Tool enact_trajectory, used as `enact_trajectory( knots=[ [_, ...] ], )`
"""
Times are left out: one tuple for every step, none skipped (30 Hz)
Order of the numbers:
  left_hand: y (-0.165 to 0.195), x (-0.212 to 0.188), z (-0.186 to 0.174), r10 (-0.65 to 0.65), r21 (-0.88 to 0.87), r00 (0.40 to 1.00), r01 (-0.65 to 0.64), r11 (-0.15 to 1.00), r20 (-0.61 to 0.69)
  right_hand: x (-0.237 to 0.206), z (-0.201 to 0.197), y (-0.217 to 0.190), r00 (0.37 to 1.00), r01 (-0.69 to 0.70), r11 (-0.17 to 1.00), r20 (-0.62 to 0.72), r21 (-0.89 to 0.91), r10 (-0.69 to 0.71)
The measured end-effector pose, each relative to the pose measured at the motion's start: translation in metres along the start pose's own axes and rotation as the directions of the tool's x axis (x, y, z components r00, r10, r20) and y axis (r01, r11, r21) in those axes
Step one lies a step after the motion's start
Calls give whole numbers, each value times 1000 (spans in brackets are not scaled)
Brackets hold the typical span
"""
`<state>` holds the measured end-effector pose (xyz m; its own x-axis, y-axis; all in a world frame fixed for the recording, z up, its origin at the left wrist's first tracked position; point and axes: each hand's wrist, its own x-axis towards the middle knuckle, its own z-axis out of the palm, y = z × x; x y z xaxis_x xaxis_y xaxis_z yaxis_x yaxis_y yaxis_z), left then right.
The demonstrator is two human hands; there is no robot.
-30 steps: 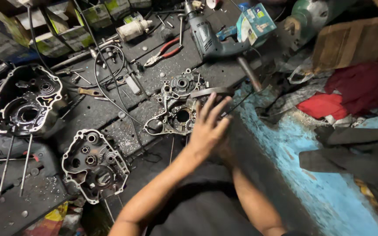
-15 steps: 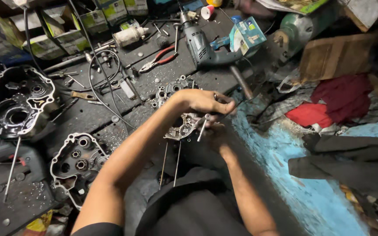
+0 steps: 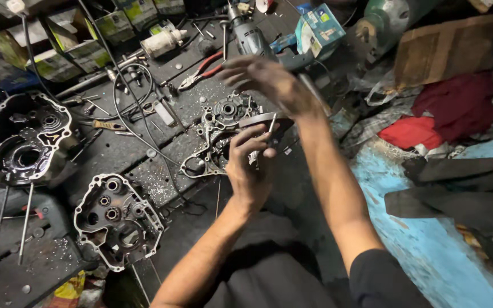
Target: The person uses a T-handle wrench to tighten bolts on a disassembled engine casing on a cluttered workbench. They repeatedly insert and remove the tool, adjust the casing position, and work on multiple bolt holes across the engine block.
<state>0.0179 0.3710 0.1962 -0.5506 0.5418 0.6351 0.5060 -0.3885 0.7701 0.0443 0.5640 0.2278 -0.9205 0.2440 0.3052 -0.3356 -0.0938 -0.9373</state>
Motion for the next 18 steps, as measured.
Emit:
enact_trajectory(
  knots=[
    [-8, -5, 2, -5, -51, 1000, 5, 999, 2, 13, -2, 2, 987, -2, 999, 160, -47, 9],
    [-14, -11, 2, -13, -101, 1000, 14, 995, 7, 21, -3, 4, 949, -1, 996, 314, -91, 29],
    [-19, -16, 2, -117, -75, 993, 116, 990, -2, 25, -3, 6, 887, 6, 991, 459, -136, 57],
    [-25, -17, 1, -214, -51, 977, 213, 976, -13, 24, 0, 6, 860, -53, 984, 493, -172, 132],
    [-32, -16, 0, -308, -29, 951, 307, 951, -24, 16, 5, 4, 827, -109, 972, 524, -210, 206],
    [-40, -11, -1, -320, -142, 947, 313, 939, -29, 5, 12, 1, 787, -166, 954, 549, -249, 281],
    [-51, -1, -2, -331, -254, 943, 313, 915, -33, -6, 22, -3, 890, -75, 989, 439, -127, 124],
    [-65, 14, -1, -342, -367, 939, 306, 878, -36, -22, 35, -8, 952, 38, 999, 303, -20, -30],
    [-80, 29, 2, -425, -437, 886, 461, 772, 183, -36, 52, -13, 975, 162, 984, 143, 72, -171],
    [-98, 48, 10, -457, -465, 793, 607, 644, 402, -48, 70, -17, 960, 191, 917, -128, -350, -249],
    [-114, 63, 20, -437, -452, 669, 735, 505, 601, -56, 89, -19, 851, 74, 705, -324, -705, -413],
    [-126, 75, 36, -231, -405, 678, 640, 653, 698, -60, 105, -19, 679, -157, 403, -395, -902, -619],
    [-135, 85, 57, -33, -374, 623, 510, 774, 781, -57, 121, -16, 696, -163, 335, -349, -928, -627],
    [-136, 83, 73, 145, -362, 508, 359, 860, 849, -51, 139, -9, 712, -174, 270, -311, -947, -630],
    [-133, 79, 87, 85, -214, 278, 475, 854, 957, -43, 153, -2, 725, -185, 206, -274, -961, -632],
    [-126, 78, 100, 36, -43, 24, 545, 837, 999, -32, 160, 5, 693, -150, 194, -243, -970, -678],
    [-116, 79, 107, -2, 136, -233, 561, 817, 972, -23, 164, 10, 654, -113, 173, -205, -978, -728],
    [-104, 81, 104, -38, 10, 51, 472, 881, 998, -19, 166, 11, 613, -68, 146, -157, -987, -774]
  ],
)
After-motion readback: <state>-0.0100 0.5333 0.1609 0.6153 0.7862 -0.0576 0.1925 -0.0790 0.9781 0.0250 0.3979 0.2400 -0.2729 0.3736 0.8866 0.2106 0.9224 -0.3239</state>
